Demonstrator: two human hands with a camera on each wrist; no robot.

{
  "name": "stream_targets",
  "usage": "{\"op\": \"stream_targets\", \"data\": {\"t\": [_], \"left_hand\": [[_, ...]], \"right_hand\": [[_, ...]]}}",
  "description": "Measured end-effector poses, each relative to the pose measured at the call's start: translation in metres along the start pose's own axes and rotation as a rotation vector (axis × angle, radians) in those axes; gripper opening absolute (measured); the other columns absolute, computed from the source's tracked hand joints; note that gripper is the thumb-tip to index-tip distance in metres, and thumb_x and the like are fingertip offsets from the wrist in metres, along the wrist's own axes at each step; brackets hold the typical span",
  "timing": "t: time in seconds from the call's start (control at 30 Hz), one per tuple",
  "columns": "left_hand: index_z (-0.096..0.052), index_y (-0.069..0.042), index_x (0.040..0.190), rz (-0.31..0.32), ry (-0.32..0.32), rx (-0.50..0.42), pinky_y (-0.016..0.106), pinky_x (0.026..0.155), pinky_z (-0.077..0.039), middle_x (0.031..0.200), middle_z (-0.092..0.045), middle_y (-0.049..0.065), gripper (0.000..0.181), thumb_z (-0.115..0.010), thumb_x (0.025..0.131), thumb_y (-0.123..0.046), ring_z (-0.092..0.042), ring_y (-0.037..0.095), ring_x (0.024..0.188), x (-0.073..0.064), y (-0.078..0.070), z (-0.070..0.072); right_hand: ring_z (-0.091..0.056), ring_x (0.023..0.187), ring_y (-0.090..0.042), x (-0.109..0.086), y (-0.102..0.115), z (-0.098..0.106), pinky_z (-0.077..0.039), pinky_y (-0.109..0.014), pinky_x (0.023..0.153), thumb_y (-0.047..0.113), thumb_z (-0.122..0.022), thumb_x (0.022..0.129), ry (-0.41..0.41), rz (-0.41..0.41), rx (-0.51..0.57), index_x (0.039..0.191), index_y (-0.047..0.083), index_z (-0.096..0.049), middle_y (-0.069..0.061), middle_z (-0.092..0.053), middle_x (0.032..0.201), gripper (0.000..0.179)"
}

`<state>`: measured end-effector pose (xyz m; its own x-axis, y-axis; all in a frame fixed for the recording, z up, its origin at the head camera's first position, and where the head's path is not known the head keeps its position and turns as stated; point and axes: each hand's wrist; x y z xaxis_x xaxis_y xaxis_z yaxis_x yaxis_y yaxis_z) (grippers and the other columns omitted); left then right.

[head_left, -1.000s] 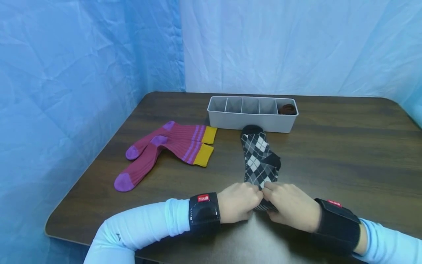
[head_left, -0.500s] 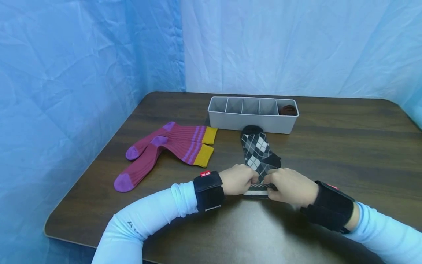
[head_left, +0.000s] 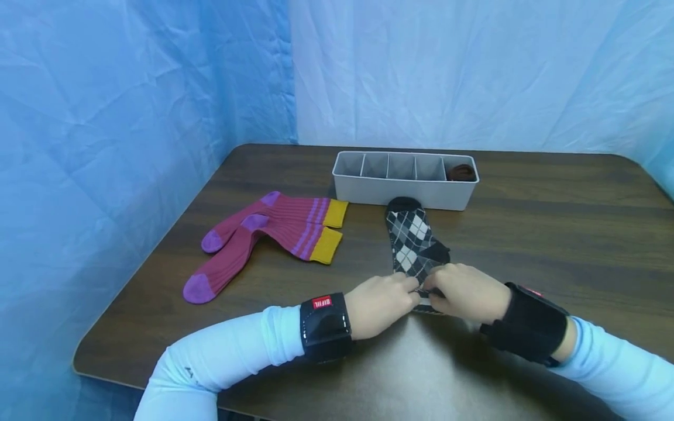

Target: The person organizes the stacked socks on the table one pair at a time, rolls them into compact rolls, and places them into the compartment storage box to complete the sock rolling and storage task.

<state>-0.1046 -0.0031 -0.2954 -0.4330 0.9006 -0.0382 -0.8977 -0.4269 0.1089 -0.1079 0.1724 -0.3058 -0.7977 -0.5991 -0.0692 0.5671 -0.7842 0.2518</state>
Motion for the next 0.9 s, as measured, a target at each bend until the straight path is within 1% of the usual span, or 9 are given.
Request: {"op": "stream_targets", "data": {"t": [0.07,0.13,0.23,0.3,0.43,0.6,0.67,0.77,0.9], "left_hand": [[-0.059,-0.015,0.105,0.019,-0.003,-0.009,0.012,0.073,-0.044,0.098,-0.056,-0.003,0.029,-0.061,0.077,-0.018,-0.052,0.006,0.089,0.002,0.001,-0.005],[-0.058,-0.014,0.106,0.034,-0.008,-0.032,0.012,0.073,-0.044,0.097,-0.057,-0.003,0.029,-0.061,0.077,-0.018,-0.052,0.006,0.088,0.005,0.004,-0.008],[-0.058,-0.014,0.104,0.051,-0.002,-0.069,0.011,0.071,-0.044,0.095,-0.058,-0.002,0.028,-0.062,0.076,-0.017,-0.054,0.007,0.086,0.011,0.008,-0.01],[-0.059,-0.013,0.103,0.064,0.008,-0.089,0.011,0.071,-0.044,0.093,-0.059,-0.002,0.027,-0.062,0.076,-0.017,-0.055,0.007,0.085,0.015,0.011,-0.009],[-0.059,-0.012,0.103,0.112,0.05,-0.172,0.015,0.074,-0.045,0.093,-0.06,-0.001,0.029,-0.063,0.074,-0.013,-0.056,0.008,0.085,0.021,0.017,-0.007],[-0.06,-0.011,0.101,0.169,0.094,-0.305,0.017,0.075,-0.045,0.092,-0.062,-0.001,0.03,-0.065,0.072,-0.01,-0.057,0.009,0.083,0.027,0.024,-0.006],[-0.06,-0.011,0.101,0.184,0.113,-0.339,0.017,0.074,-0.046,0.092,-0.062,-0.001,0.029,-0.065,0.073,-0.011,-0.057,0.008,0.083,0.029,0.026,-0.006],[-0.058,-0.011,0.103,0.211,0.155,-0.395,0.016,0.069,-0.046,0.094,-0.062,0.0,0.029,-0.063,0.075,-0.01,-0.057,0.008,0.081,0.032,0.029,-0.006],[-0.056,-0.011,0.106,0.257,0.22,-0.49,0.015,0.065,-0.044,0.098,-0.06,0.002,0.028,-0.059,0.078,-0.009,-0.054,0.008,0.08,0.037,0.034,-0.006]], "right_hand": [[-0.038,0.051,-0.002,-0.001,-0.002,0.0,-0.035,-0.015,0.046,0.008,-0.061,0.073,-0.034,0.015,-0.036,0.073,0.011,-0.065,0.008,-0.048,0.062,0.005],[-0.038,0.053,-0.002,-0.002,-0.004,-0.001,-0.036,-0.015,0.047,0.011,-0.065,0.071,-0.101,0.038,-0.078,0.074,0.012,-0.065,0.007,-0.048,0.064,0.003],[-0.039,0.055,-0.003,-0.004,-0.003,-0.003,-0.038,-0.016,0.049,0.01,-0.069,0.068,-0.213,0.078,-0.123,0.07,0.013,-0.062,0.006,-0.048,0.065,0.009],[-0.038,0.054,-0.002,-0.005,-0.002,-0.004,-0.038,-0.016,0.049,0.008,-0.069,0.067,-0.25,0.101,-0.145,0.069,0.013,-0.059,0.006,-0.048,0.064,0.011],[-0.04,0.051,-0.001,-0.008,0.004,-0.003,-0.038,-0.016,0.048,0.011,-0.067,0.068,-0.224,0.101,-0.191,0.069,0.012,-0.06,0.007,-0.049,0.062,0.008],[-0.048,0.058,-0.006,-0.009,0.007,-0.003,-0.045,-0.023,0.053,0.022,-0.075,0.06,-0.215,0.096,-0.309,0.076,0.008,-0.063,0.002,-0.054,0.069,0.024],[-0.048,0.061,-0.008,-0.008,0.007,-0.003,-0.045,-0.023,0.054,0.022,-0.075,0.059,-0.223,0.093,-0.33,0.076,0.007,-0.064,0.0,-0.055,0.072,0.026],[-0.046,0.059,-0.007,-0.006,0.004,-0.001,-0.044,-0.021,0.053,0.018,-0.074,0.061,-0.198,0.073,-0.297,0.075,0.007,-0.065,0.0,-0.054,0.072,0.02],[-0.043,0.055,-0.006,-0.003,0.002,0.005,-0.041,-0.021,0.05,0.013,-0.07,0.067,-0.076,0.039,-0.225,0.077,0.007,-0.064,0.001,-0.053,0.069,0.013]]}}
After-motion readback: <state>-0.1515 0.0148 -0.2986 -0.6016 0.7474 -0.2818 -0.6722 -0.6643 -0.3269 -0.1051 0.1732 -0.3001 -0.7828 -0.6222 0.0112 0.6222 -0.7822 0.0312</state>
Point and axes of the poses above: each hand's wrist, its own x-axis towards the middle knuckle, its own z-axis out of the back of the hand, y = z × x
